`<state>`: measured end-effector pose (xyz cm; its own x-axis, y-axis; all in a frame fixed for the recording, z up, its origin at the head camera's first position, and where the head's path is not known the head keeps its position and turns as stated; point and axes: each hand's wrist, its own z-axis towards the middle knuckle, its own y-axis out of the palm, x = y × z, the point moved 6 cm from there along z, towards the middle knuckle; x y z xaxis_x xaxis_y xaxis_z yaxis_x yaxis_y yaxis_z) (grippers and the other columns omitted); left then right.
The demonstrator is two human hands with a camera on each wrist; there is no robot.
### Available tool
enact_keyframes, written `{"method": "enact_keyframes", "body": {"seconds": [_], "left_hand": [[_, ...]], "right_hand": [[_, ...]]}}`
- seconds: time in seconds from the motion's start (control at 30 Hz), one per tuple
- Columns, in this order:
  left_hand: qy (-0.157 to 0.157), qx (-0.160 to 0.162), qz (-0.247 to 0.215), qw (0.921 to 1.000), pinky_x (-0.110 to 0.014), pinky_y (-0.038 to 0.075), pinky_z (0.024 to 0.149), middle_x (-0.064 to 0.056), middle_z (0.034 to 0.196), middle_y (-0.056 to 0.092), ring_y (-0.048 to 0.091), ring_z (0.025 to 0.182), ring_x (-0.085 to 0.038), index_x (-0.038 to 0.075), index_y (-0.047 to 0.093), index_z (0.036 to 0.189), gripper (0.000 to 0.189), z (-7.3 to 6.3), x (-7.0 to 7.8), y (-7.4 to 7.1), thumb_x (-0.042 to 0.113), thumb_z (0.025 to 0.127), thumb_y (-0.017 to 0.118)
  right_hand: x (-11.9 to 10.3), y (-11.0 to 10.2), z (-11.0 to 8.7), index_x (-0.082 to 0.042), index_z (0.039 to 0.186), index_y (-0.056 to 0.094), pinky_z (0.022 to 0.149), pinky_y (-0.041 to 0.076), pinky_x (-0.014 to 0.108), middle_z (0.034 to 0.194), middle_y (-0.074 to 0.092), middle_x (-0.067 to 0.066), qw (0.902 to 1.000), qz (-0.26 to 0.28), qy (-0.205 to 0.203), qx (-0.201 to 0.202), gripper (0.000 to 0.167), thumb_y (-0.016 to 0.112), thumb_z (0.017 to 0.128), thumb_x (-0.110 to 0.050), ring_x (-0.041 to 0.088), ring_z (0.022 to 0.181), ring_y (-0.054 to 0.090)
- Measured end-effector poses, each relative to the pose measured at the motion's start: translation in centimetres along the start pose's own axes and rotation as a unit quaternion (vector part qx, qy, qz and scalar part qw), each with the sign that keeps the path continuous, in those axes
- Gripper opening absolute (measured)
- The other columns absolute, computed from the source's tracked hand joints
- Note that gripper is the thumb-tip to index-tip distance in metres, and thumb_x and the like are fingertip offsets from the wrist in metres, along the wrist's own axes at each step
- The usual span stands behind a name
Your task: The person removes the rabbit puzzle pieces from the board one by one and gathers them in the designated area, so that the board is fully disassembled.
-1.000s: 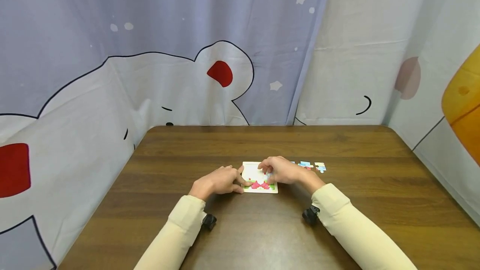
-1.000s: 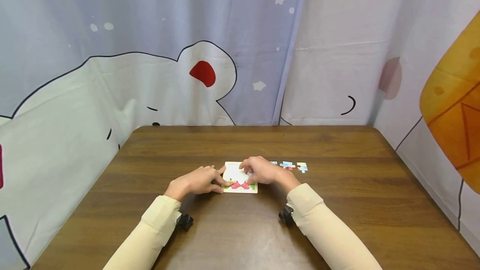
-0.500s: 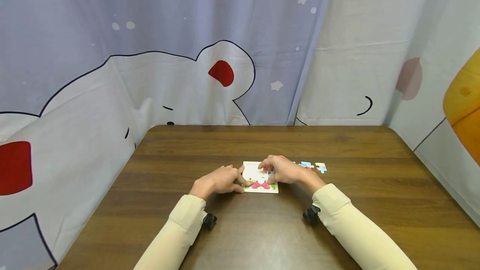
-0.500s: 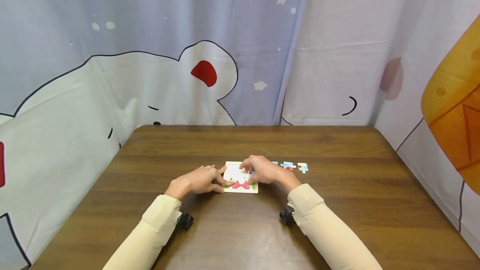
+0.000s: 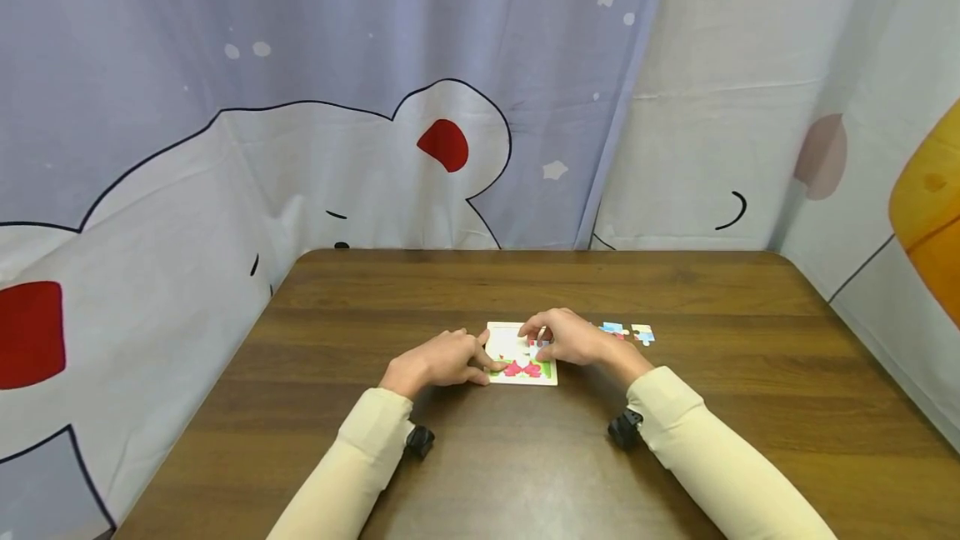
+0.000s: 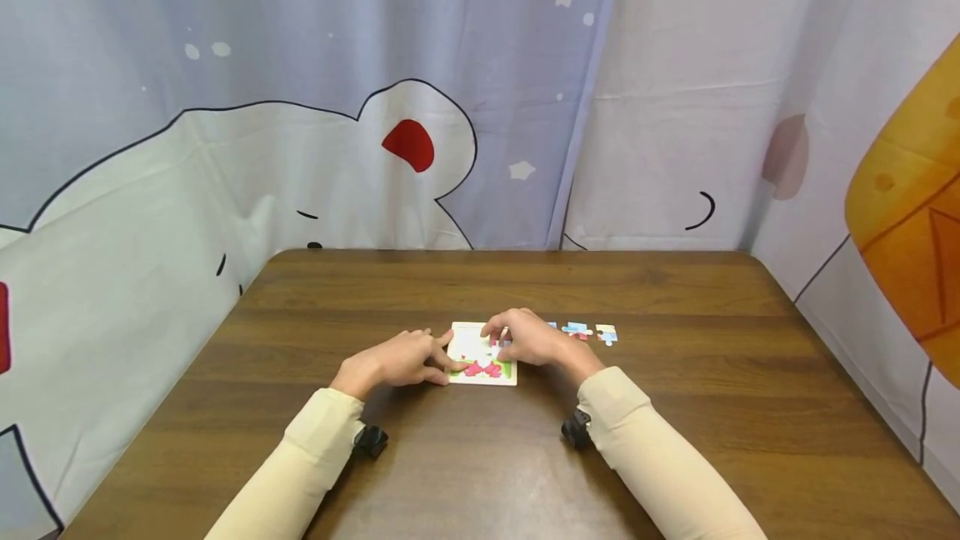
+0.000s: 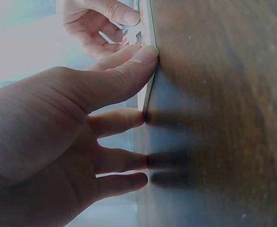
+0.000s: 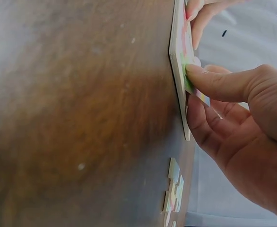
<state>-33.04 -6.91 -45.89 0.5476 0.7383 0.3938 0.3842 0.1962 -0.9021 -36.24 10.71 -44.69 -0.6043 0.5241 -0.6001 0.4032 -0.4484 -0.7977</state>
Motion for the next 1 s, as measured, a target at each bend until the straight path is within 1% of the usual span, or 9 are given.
{"method": "enact_keyframes", "body": {"seconds": [0.17, 0.33, 0.73, 0.87, 1.0], "left_hand": [[-0.003, -0.003, -0.005, 1.0000, -0.062, 0.021, 0.114, -0.016, 0.158, 0.032, 0.027, 0.141, -0.053, 0.027, 0.071, 0.127, 0.035, 0.05, -0.06, 0.01, 0.028, 0.092, 0.072], [-0.007, -0.003, -0.004, 1.0000, -0.061, 0.021, 0.115, -0.014, 0.158, 0.032, 0.027, 0.142, -0.051, 0.028, 0.071, 0.127, 0.035, 0.04, -0.05, -0.05, 0.029, 0.092, 0.072], [0.003, 0.001, 0.001, 1.0000, -0.062, 0.023, 0.114, -0.016, 0.157, 0.034, 0.029, 0.140, -0.053, 0.026, 0.071, 0.127, 0.034, -0.09, 0.24, -0.23, 0.028, 0.093, 0.072], [0.005, 0.003, 0.004, 1.0000, -0.060, 0.025, 0.113, -0.015, 0.157, 0.035, 0.031, 0.141, -0.051, 0.025, 0.072, 0.127, 0.034, -0.11, 0.22, -0.21, 0.028, 0.093, 0.072], [0.007, 0.006, 0.013, 0.9999, -0.059, 0.027, 0.113, -0.016, 0.156, 0.036, 0.036, 0.139, -0.047, 0.027, 0.071, 0.127, 0.034, -0.10, 0.27, -0.23, 0.028, 0.092, 0.072]], "right_hand": [[0.08, 0.03, 0.04, -0.001, 0.118, 0.071, 0.077, 0.052, 0.029, 0.096, 0.069, 0.003, 1.0000, 0.002, 0.000, 0.001, 0.036, 0.076, 0.082, 0.005, 0.019, 0.087, 0.064], [-0.02, -0.04, 0.03, -0.001, 0.117, 0.071, 0.077, 0.052, 0.030, 0.097, 0.069, 0.004, 1.0000, 0.003, -0.008, 0.002, 0.036, 0.075, 0.082, 0.006, 0.020, 0.086, 0.064], [0.58, 0.16, 0.11, -0.003, 0.120, 0.070, 0.075, 0.052, 0.030, 0.093, 0.067, 0.002, 0.9998, 0.010, 0.015, 0.000, 0.039, 0.073, 0.083, 0.007, 0.015, 0.083, 0.064], [0.58, 0.07, 0.10, -0.004, 0.118, 0.071, 0.073, 0.051, 0.029, 0.092, 0.066, 0.001, 0.9999, -0.002, 0.014, 0.006, 0.038, 0.074, 0.082, 0.006, 0.014, 0.081, 0.063], [0.24, -0.04, 0.11, -0.004, 0.115, 0.072, 0.071, 0.050, 0.028, 0.089, 0.066, 0.000, 0.9998, -0.018, 0.004, 0.011, 0.036, 0.075, 0.080, 0.005, 0.013, 0.079, 0.062]]}}
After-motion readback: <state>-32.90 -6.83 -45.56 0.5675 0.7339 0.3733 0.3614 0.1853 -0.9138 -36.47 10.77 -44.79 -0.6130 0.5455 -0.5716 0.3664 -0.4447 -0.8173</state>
